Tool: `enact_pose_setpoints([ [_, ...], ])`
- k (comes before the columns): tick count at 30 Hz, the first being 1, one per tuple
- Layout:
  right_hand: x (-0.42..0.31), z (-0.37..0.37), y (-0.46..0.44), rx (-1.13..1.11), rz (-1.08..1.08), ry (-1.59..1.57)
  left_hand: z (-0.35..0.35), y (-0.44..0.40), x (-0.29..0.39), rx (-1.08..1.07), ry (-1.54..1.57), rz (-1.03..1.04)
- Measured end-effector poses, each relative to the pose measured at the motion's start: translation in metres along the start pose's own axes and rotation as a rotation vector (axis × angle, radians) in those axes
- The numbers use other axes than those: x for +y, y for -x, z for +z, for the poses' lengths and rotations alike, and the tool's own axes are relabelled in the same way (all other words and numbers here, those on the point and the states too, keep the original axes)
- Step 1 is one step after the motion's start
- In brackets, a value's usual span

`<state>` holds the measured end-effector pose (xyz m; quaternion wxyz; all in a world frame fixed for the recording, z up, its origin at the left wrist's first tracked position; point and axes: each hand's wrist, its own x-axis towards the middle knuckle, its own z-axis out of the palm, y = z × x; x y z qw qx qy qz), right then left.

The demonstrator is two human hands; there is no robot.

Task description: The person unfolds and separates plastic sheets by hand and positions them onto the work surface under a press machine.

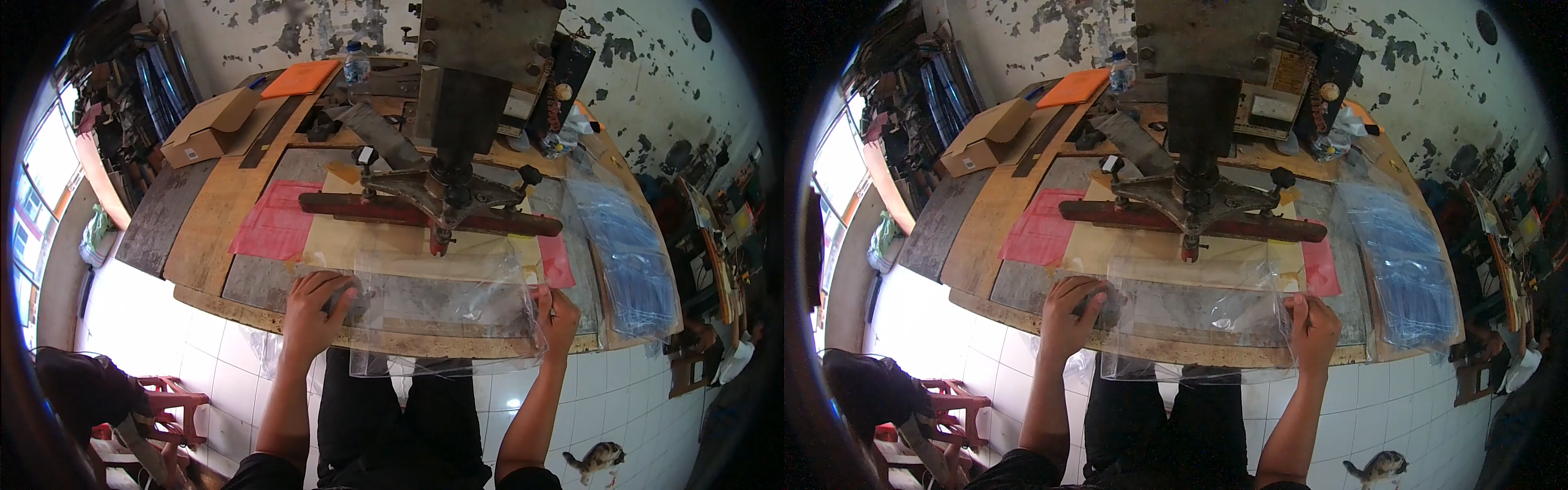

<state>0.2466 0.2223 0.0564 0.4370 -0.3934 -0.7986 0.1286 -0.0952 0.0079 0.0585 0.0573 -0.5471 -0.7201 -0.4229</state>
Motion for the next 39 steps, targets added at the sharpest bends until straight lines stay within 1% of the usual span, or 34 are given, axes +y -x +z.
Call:
enact_pose_setpoints([
  [9, 0.000, -0.001, 0.000, 0.005, -0.037, -0.011, -0.002, 0.002, -0.002, 0.015, 0.003, 0.022],
  [12, -0.003, -0.003, 0.002, -0.037, 0.004, 0.063, -0.003, 0.004, -0.003, 0.006, 0.000, 0.017],
  [14, -0.002, -0.001, 0.000, -0.044, 0.055, 0.003, -0.002, 0.004, -0.004, 0.014, 0.010, 0.017],
  [18, -0.001, 0.000, -0.006, -0.055, 0.048, -0.018, -0.005, 0.005, -0.004, 0.015, -0.008, 0.031],
  [20, -0.001, 0.000, -0.013, -0.159, 0.231, -0.167, -0.006, 0.006, -0.003, 0.019, -0.003, 0.036],
  [21, -0.002, 0.002, -0.018, -0.162, 0.224, -0.166, -0.006, 0.006, -0.003, 0.020, 0.006, 0.042],
  [23, -0.003, 0.005, -0.029, -0.194, 0.313, -0.414, -0.006, 0.007, -0.003, 0.024, 0.019, 0.049],
  [24, 0.001, 0.008, -0.035, -0.193, 0.309, -0.411, -0.006, 0.007, -0.003, 0.018, 0.015, 0.049],
  [26, 0.019, 0.018, -0.046, -0.284, 0.427, -0.441, -0.007, 0.007, -0.003, 0.011, 0.013, 0.052],
  [27, 0.027, 0.023, -0.047, -0.282, 0.425, -0.441, -0.006, 0.008, -0.005, 0.003, 0.015, 0.055],
  [29, 0.032, 0.027, -0.052, -0.371, 0.239, -0.103, -0.005, 0.008, -0.006, -0.005, 0.014, 0.055],
  [30, 0.034, 0.028, -0.050, -0.373, 0.236, -0.105, -0.005, 0.008, -0.006, -0.002, 0.015, 0.063],
  [32, 0.015, 0.023, -0.039, -0.294, 0.300, -0.375, -0.005, 0.008, -0.007, 0.002, 0.012, 0.068],
  [33, 0.003, 0.018, -0.032, -0.295, 0.300, -0.377, -0.006, 0.009, -0.010, -0.016, 0.027, 0.079],
  [35, -0.016, 0.007, -0.011, -0.136, 0.307, -0.579, -0.011, 0.011, -0.009, -0.038, 0.043, 0.092],
  [36, -0.016, 0.005, 0.002, -0.130, 0.312, -0.579, -0.019, 0.012, -0.001, -0.105, 0.324, -0.148],
  [37, -0.012, 0.002, 0.016, -0.049, 0.295, -0.669, -0.022, 0.009, 0.006, -0.180, 0.601, -0.380],
  [38, -0.010, -0.001, 0.025, 0.025, 0.272, -0.758, -0.022, 0.011, 0.009, -0.187, 0.601, -0.372],
  [39, -0.009, -0.005, 0.031, 0.036, 0.274, -0.756, -0.021, 0.012, 0.011, -0.175, 0.659, -0.375],
])
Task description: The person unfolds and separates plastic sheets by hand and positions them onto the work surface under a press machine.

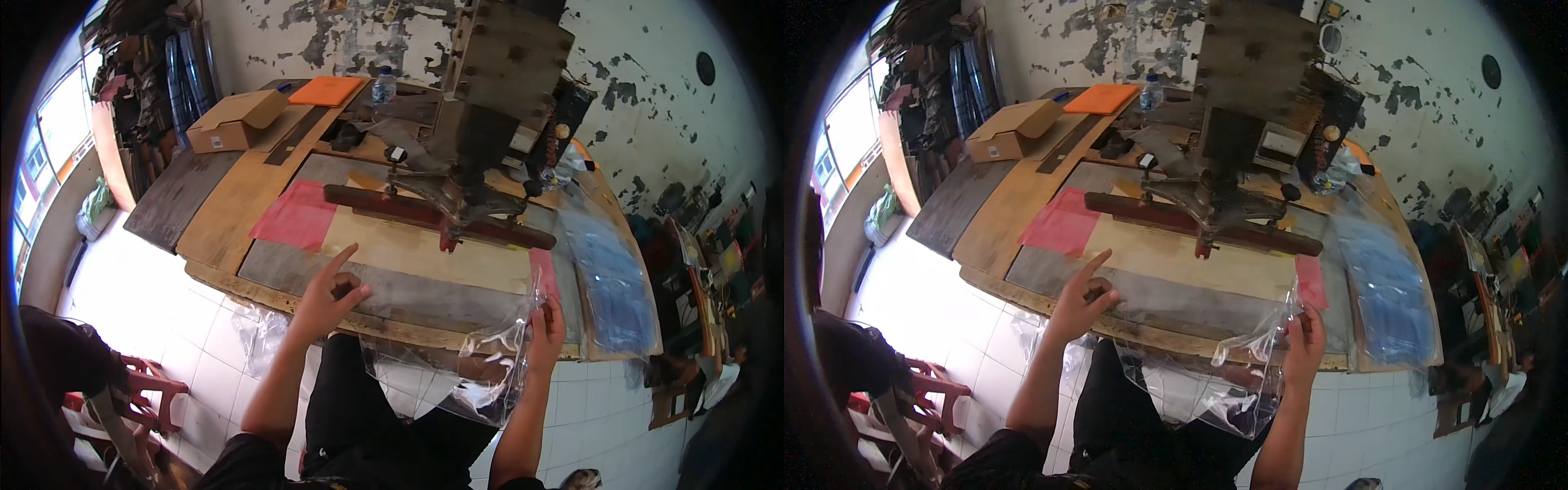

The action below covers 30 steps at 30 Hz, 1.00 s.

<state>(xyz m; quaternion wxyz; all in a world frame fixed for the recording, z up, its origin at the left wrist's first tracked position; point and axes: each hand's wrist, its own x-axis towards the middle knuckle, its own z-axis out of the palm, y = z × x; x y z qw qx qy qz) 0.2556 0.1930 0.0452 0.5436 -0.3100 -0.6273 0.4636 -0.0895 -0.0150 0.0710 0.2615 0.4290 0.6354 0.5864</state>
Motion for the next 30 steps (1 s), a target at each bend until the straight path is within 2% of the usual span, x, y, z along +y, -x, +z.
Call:
enact_pose_setpoints([
  [5, -0.024, -0.006, 0.004, 0.089, -0.136, -0.148, 0.008, 0.004, 0.024, 0.031, 0.099, -0.008],
  [14, -0.050, -0.001, 0.000, 0.057, -0.184, -0.114, -0.001, 0.011, 0.048, 0.191, 0.080, 0.174],
  [17, -0.050, -0.001, -0.001, 0.022, -0.191, -0.091, -0.004, 0.020, 0.058, 0.215, 0.077, 0.152],
  [21, -0.055, 0.009, -0.001, -0.022, -0.156, -0.103, -0.008, 0.027, 0.057, 0.249, 0.044, 0.221],
  [23, -0.047, 0.005, -0.004, 0.012, -0.141, -0.067, -0.005, 0.029, 0.059, 0.241, -0.003, 0.318],
  [30, -0.044, -0.002, 0.000, 0.005, 0.004, -0.093, 0.004, 0.033, 0.081, 0.213, -0.060, 0.381],
])
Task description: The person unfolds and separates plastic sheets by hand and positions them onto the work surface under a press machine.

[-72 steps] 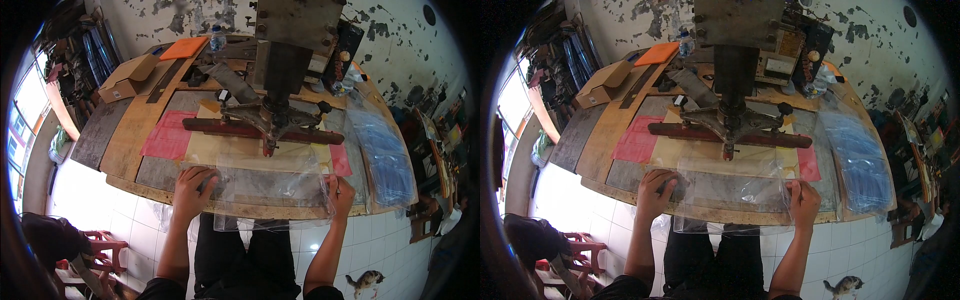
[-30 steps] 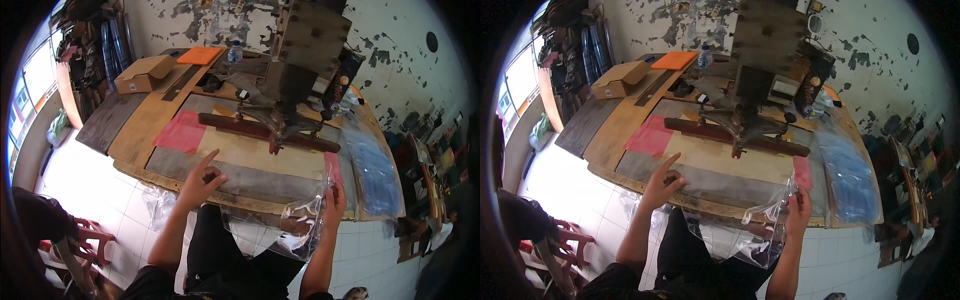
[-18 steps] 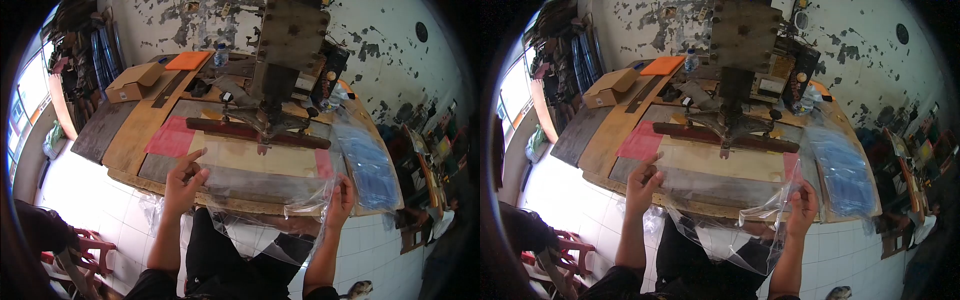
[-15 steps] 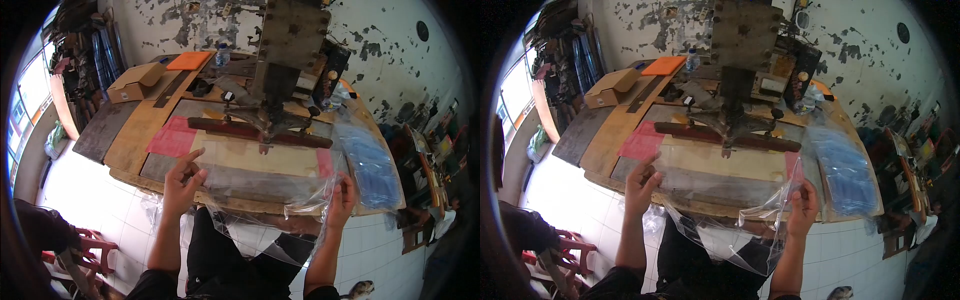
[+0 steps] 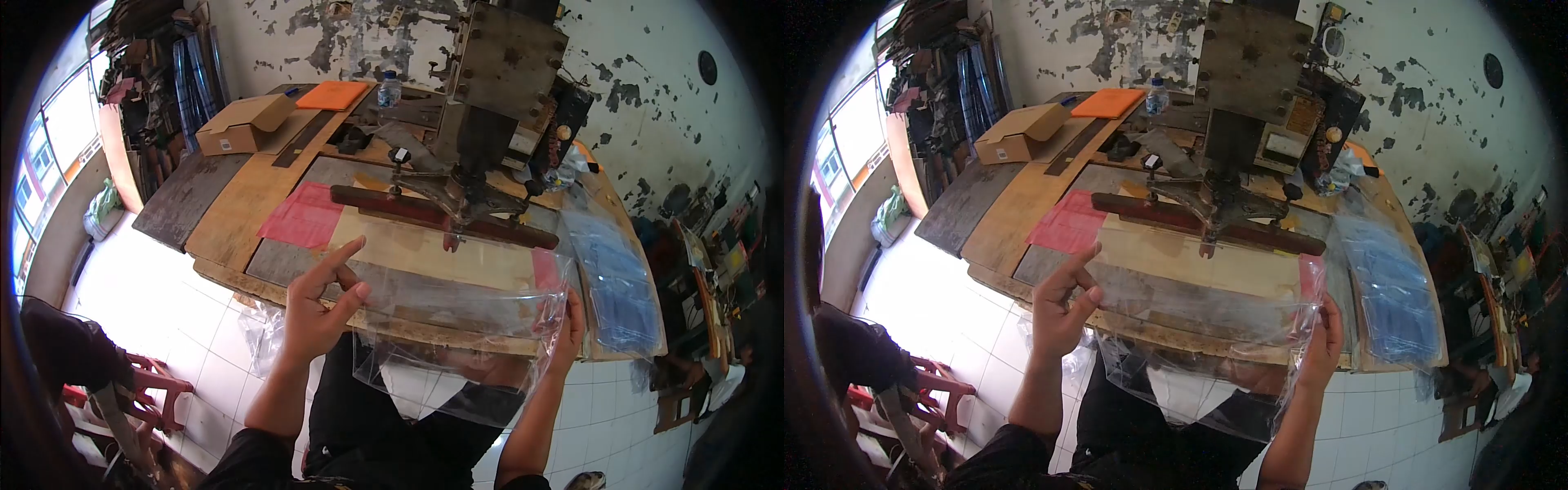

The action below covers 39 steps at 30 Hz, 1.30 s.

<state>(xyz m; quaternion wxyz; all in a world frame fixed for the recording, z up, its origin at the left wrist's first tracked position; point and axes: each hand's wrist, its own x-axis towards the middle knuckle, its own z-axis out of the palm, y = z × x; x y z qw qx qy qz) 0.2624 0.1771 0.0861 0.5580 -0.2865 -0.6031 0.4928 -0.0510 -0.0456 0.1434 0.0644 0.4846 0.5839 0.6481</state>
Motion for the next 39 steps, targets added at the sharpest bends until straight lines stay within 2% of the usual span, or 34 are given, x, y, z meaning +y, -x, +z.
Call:
enact_pose_setpoints([
  [3, -0.006, 0.000, 0.002, 0.089, 0.112, -0.106, 0.003, 0.001, 0.002, -0.013, 0.023, -0.031],
  [5, -0.002, -0.008, 0.000, -0.086, 0.132, -0.427, 0.006, 0.004, -0.002, 0.004, 0.112, -0.083],
  [6, -0.001, -0.009, 0.001, -0.085, 0.131, -0.426, 0.005, 0.005, -0.005, 0.003, 0.113, -0.083],
  [8, -0.017, 0.001, 0.006, -0.201, -0.028, -0.235, -0.001, 0.006, -0.014, -0.052, -0.058, 0.042],
  [12, -0.034, 0.004, 0.017, -0.216, 0.020, -0.111, -0.013, 0.018, -0.037, -0.065, -0.129, 0.069],
  [14, -0.039, 0.009, 0.019, -0.257, -0.095, -0.100, -0.023, 0.022, -0.049, -0.111, -0.164, 0.026],
  [18, -0.052, 0.011, 0.028, -0.295, -0.121, -0.031, -0.041, 0.023, -0.043, -0.139, -0.258, 0.040],
  [20, -0.064, 0.016, 0.034, -0.452, -0.100, -0.078, -0.054, 0.018, -0.045, -0.416, 0.102, 0.117],
  [21, -0.066, 0.015, 0.035, -0.453, -0.097, -0.080, -0.058, 0.016, -0.042, -0.498, 0.177, 0.062],
  [23, -0.071, 0.011, 0.040, -0.644, -0.037, 0.122, -0.056, 0.008, -0.033, -0.558, 0.222, 0.079],
  [24, -0.076, 0.014, 0.043, -0.644, -0.027, 0.120, -0.052, 0.005, -0.028, -0.618, 0.270, 0.097],
  [26, -0.090, 0.026, 0.046, -0.724, -0.104, 0.342, -0.031, 0.004, -0.014, -0.707, 0.148, 0.161],
  [28, -0.101, 0.039, 0.049, -0.756, -0.095, 0.394, 0.002, 0.011, 0.001, -0.769, 0.117, 0.215],
  [31, -0.119, 0.052, 0.050, -0.932, -0.183, 0.657, 0.035, 0.018, 0.036, -0.760, 0.054, 0.229],
  [34, -0.124, 0.056, 0.052, -0.931, -0.125, 0.572, 0.050, 0.023, 0.035, -0.788, 0.022, 0.122],
  [35, -0.124, 0.054, 0.053, -0.934, -0.123, 0.576, 0.050, 0.021, 0.032, -0.688, 0.039, 0.202],
  [38, -0.120, 0.049, 0.052, -0.874, -0.098, 0.541, 0.032, 0.024, 0.009, -0.658, 0.103, 0.139],
  [39, -0.119, 0.047, 0.050, -0.871, -0.173, 0.618, 0.025, 0.028, 0.002, -0.637, 0.135, 0.091],
])
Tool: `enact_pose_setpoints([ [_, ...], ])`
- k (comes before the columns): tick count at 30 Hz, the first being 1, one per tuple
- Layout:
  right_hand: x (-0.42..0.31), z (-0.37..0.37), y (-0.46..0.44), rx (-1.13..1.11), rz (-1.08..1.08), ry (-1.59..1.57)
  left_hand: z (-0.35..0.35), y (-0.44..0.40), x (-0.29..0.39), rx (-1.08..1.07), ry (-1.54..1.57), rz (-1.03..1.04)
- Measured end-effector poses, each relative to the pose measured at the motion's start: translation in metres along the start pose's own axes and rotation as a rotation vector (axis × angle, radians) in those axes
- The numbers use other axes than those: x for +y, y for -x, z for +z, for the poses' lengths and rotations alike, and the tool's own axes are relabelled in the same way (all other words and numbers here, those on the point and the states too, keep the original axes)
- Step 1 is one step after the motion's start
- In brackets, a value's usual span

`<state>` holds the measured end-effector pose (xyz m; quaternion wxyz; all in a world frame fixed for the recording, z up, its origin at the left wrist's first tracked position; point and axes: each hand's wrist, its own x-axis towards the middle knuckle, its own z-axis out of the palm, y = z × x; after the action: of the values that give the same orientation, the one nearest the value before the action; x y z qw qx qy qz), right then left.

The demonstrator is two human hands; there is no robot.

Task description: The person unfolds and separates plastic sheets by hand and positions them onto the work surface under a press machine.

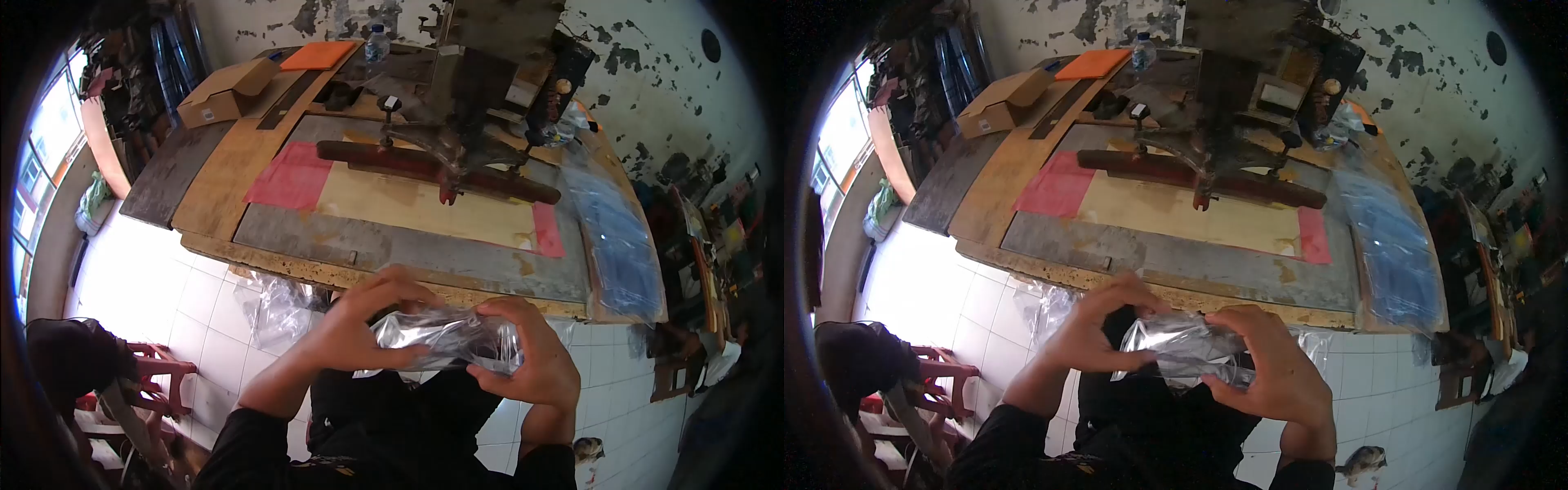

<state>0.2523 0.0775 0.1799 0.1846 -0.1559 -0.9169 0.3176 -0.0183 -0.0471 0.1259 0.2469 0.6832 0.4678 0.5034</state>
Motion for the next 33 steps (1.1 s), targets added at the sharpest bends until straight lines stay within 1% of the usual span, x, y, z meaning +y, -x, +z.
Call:
enact_pose_setpoints([
  [1, 0.003, 0.001, -0.001, 0.011, -0.034, 0.097, -0.005, 0.011, -0.006, 0.027, 0.041, -0.035],
  [3, 0.006, 0.006, -0.001, 0.017, -0.025, 0.021, -0.008, 0.026, -0.008, 0.024, 0.070, -0.169],
  [5, 0.008, 0.013, -0.005, 0.015, -0.017, -0.060, -0.005, 0.019, 0.009, 0.200, -0.157, 0.042],
  [6, 0.007, 0.019, -0.011, -0.003, -0.090, -0.071, -0.004, 0.020, 0.009, 0.128, -0.178, 0.040],
  [7, 0.006, 0.025, -0.017, -0.018, -0.163, -0.082, -0.002, 0.023, 0.010, 0.134, -0.188, 0.030],
  [9, 0.003, 0.033, -0.025, -0.042, -0.209, -0.123, 0.006, 0.033, 0.010, 0.088, -0.081, -0.110],
  [10, 0.001, 0.034, -0.027, -0.054, -0.246, -0.111, 0.009, 0.033, 0.006, 0.077, 0.141, -0.144],
  [13, -0.002, 0.035, -0.028, -0.051, -0.303, -0.082, -0.006, 0.061, -0.004, 0.158, 0.147, -0.191],
  [14, -0.004, 0.031, -0.027, 0.003, -0.305, -0.025, -0.009, 0.071, -0.003, 0.305, 0.142, -0.151],
  [15, -0.003, 0.028, -0.026, 0.058, -0.306, 0.032, -0.018, 0.086, -0.009, 0.402, 0.189, -0.164],
  [16, 0.010, 0.024, -0.019, 0.110, -0.269, 0.034, -0.036, 0.107, -0.019, 0.400, 0.226, -0.149],
  [17, 0.026, 0.026, -0.015, 0.225, -0.195, -0.049, -0.055, 0.132, -0.022, 0.461, 0.198, -0.257],
  [19, 0.068, 0.029, -0.009, 0.399, -0.092, 0.007, -0.094, 0.179, -0.024, 0.654, 0.003, -0.352],
  [20, 0.091, 0.029, -0.007, 0.460, -0.068, 0.149, -0.110, 0.205, -0.025, 0.792, -0.004, -0.399],
  [21, 0.111, 0.036, -0.005, 0.454, -0.071, 0.142, -0.127, 0.225, -0.020, 0.853, -0.046, -0.431],
  [23, 0.145, 0.055, 0.002, 0.584, 0.078, 0.314, -0.156, 0.271, -0.021, 0.888, -0.154, -0.529],
  [24, 0.158, 0.064, 0.008, 0.574, 0.074, 0.307, -0.162, 0.291, -0.024, 0.933, -0.197, -0.601],
  [25, 0.169, 0.073, 0.016, 0.597, 0.048, 0.445, -0.164, 0.311, -0.028, 0.979, -0.238, -0.675],
  [26, 0.176, 0.079, 0.021, 0.623, 0.021, 0.583, -0.165, 0.332, -0.033, 0.968, -0.250, -0.730],
  [27, 0.179, 0.088, 0.021, 0.621, 0.018, 0.581, -0.167, 0.366, -0.055, 1.045, -0.152, -0.790],
  [29, 0.176, 0.106, 0.021, 0.805, 0.089, 0.563, -0.167, 0.457, -0.136, 1.279, -0.033, -0.855],
  [31, 0.174, 0.112, 0.020, 0.829, 0.083, 0.563, -0.145, 0.524, -0.214, 1.212, -0.171, -1.071],
  [32, 0.173, 0.114, 0.019, 0.860, 0.077, 0.569, -0.124, 0.542, -0.255, 1.169, -0.249, -1.198],
  [33, 0.173, 0.114, 0.018, 0.861, 0.078, 0.565, -0.109, 0.535, -0.270, 1.119, -0.327, -1.323],
])
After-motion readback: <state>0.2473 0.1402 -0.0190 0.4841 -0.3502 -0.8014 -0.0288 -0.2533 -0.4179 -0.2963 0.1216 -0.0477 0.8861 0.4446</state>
